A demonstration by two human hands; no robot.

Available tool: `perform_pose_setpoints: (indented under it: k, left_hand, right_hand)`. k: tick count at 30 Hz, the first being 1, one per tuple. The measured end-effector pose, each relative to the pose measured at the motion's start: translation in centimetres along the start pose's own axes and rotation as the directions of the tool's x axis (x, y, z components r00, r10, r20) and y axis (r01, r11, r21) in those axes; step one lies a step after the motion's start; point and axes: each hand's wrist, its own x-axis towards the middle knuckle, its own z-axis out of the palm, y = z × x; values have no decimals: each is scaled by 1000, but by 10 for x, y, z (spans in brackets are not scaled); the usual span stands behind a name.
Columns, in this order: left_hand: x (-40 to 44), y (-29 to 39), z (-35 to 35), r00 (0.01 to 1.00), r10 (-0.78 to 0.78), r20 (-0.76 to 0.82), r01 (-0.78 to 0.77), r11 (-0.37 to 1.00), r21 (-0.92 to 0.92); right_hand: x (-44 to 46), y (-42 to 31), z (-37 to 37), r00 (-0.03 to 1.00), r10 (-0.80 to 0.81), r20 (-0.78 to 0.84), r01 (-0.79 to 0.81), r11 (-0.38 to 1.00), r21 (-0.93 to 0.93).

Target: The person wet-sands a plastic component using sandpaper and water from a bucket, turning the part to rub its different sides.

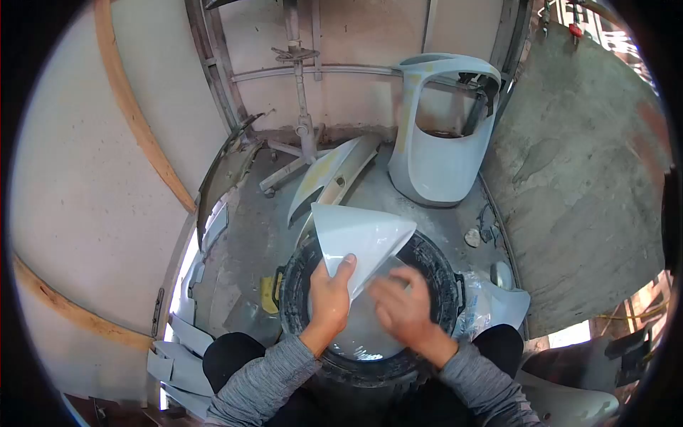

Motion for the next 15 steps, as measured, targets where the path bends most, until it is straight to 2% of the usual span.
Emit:
perform_pose_setpoints:
  k: [1, 2, 6, 7, 9, 11, 13, 15]
  left_hand:
    - [-1, 1, -1, 1000, -6, 2, 6, 1000, 4]
    - [-3, 3, 1, 1000, -12, 4, 12, 1000, -25]
    - [-4, 4, 3, 999, 6, 37, -4, 998, -61]
    - [-3, 6, 3, 999, 6, 45, -4, 999, -54]
    - [-7, 9, 2, 998, -24, 65, 30, 996, -89]
    - [-9, 12, 2, 997, -31, 73, 37, 996, -82]
    - [-6, 17, 4, 997, -26, 78, 31, 997, -68]
    - [-8, 18, 2, 995, -11, 104, 15, 999, -41]
  right_hand:
    - [1, 16, -1, 999, -17, -27, 15, 997, -73]
    - [5, 27, -1, 997, 40, -61, -46, 993, -109]
    - [0, -3, -2, 1000, 22, -3, -22, 1000, 0]
    - [-1, 10, -4, 1000, 29, -10, -29, 1000, -3]
    - [7, 48, -10, 987, 121, -107, -136, 979, -150]
    - [11, 48, -17, 982, 130, -137, -150, 978, -142]
    - [9, 32, -19, 989, 110, -99, -120, 987, -105]
    - [2, 58, -15, 988, 120, -94, -132, 983, -129]
